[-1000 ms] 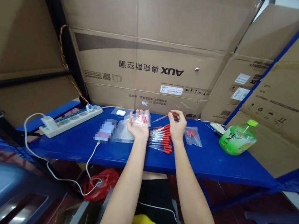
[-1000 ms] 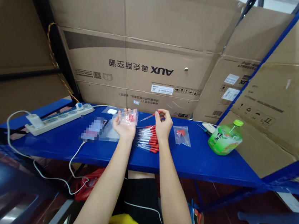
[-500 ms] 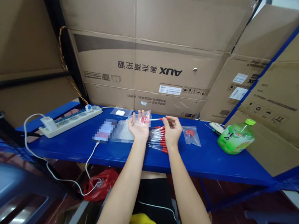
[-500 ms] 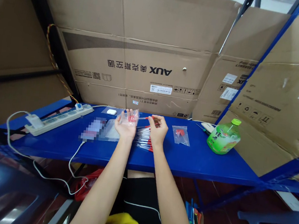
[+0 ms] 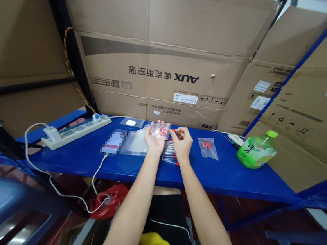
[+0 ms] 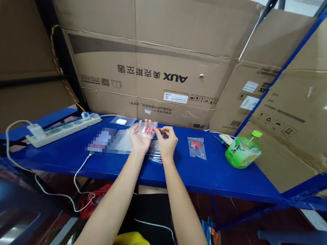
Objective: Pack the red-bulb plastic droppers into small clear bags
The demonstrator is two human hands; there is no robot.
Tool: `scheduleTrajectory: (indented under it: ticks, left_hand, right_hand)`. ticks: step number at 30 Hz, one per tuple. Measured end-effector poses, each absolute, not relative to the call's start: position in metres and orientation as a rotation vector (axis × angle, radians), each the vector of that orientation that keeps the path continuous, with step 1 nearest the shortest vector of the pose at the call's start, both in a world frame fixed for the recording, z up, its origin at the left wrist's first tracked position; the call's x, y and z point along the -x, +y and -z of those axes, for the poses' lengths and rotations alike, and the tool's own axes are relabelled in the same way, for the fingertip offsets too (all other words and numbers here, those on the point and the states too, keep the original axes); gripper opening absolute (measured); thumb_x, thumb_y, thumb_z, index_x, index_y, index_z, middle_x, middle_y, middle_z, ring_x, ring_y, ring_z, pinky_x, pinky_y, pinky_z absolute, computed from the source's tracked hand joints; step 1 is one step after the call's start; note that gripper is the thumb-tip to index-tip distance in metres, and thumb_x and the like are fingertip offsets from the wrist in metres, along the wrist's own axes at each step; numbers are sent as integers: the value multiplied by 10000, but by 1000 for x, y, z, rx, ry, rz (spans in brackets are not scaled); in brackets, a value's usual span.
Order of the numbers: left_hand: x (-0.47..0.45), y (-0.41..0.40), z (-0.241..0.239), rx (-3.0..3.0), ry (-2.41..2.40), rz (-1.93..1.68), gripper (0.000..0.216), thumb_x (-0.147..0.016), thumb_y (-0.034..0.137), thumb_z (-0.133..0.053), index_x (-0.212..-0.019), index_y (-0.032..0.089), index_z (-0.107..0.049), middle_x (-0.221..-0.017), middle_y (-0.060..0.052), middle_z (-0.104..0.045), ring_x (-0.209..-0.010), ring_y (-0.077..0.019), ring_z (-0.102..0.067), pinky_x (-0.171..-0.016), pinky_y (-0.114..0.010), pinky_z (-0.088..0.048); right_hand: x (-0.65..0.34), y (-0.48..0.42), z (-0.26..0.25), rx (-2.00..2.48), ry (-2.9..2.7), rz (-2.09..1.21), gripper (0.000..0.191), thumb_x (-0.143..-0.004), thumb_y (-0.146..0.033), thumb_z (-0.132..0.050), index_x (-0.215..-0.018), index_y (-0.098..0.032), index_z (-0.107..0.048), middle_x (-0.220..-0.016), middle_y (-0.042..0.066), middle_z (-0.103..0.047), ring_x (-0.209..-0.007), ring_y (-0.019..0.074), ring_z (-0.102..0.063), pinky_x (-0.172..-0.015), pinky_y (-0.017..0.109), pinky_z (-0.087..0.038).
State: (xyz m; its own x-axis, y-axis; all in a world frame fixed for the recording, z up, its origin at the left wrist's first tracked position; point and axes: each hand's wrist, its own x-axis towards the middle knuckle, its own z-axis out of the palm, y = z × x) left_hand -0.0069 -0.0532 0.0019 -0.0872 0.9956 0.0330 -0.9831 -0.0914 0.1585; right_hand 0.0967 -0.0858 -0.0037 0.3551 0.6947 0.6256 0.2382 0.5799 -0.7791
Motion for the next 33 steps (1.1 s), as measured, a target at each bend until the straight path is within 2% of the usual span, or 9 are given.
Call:
scheduleTrajectory:
  ticks: [5,9,14,20,25,28,33]
  left_hand:
    - [7,-56,-4,-141,87,-1635,125,-888,224,-522,-980,192,-599,-988,-71,-709,-1076,-218,-705,-1056,-485,-516]
    - [6,-59,-6,-130,91,-1600,113,-914,220,-496,-948,189,-599,-986,-74,-710,-1094,-224,-699,-1071,-507,-509]
    - [6,-58,-5,-135,77,-1602,114,-915,215,-494,-927,192,-605,-979,-67,-709,-1087,-215,-699,-1103,-532,-485]
    - [7,-56,-3,-129,114,-1599,125,-927,235,-488,-919,191,-605,-976,-63,-707,-1028,-208,-709,-1077,-523,-500]
    - [8,-54,-1,-137,93,-1595,118,-944,246,-485,-971,213,-595,-961,-41,-702,-965,-196,-716,-1048,-510,-515]
    - [8,-52,0,-144,151,-1619,121,-946,257,-495,-1015,230,-591,-1003,-41,-701,-986,-191,-714,-1030,-481,-527]
    - [6,-50,1,-153,199,-1609,111,-959,264,-495,-1032,236,-574,-1038,-42,-693,-981,-193,-708,-999,-459,-540]
  right_hand:
    - [-94,-87,6,961,-1272,-346,340,-821,-531,-764,-831,-223,-619,-854,30,-751,-721,179,-666,-699,289,-508]
    - [-94,-88,7,1009,-1429,-296,250,-877,-482,-722,-851,-239,-667,-873,10,-754,-699,175,-631,-712,299,-496]
    - [-95,-90,8,1051,-1625,-162,180,-945,-402,-653,-853,-262,-720,-937,19,-763,-768,203,-609,-816,346,-483]
    - [-99,-91,9,1070,-1666,-122,106,-931,-351,-673,-931,-261,-730,-887,16,-735,-765,206,-591,-798,336,-468]
    - [-100,-92,11,1021,-1701,-129,116,-947,-344,-660,-956,-266,-745,-946,18,-757,-790,203,-613,-806,335,-472]
    - [-100,-93,13,1052,-1732,-158,138,-908,-342,-706,-1029,-282,-735,-940,5,-761,-790,204,-621,-761,322,-478]
    - [-97,-94,16,1098,-1717,-135,178,-864,-262,-724,-1040,-286,-715,-939,9,-756,-858,218,-649,-795,325,-496]
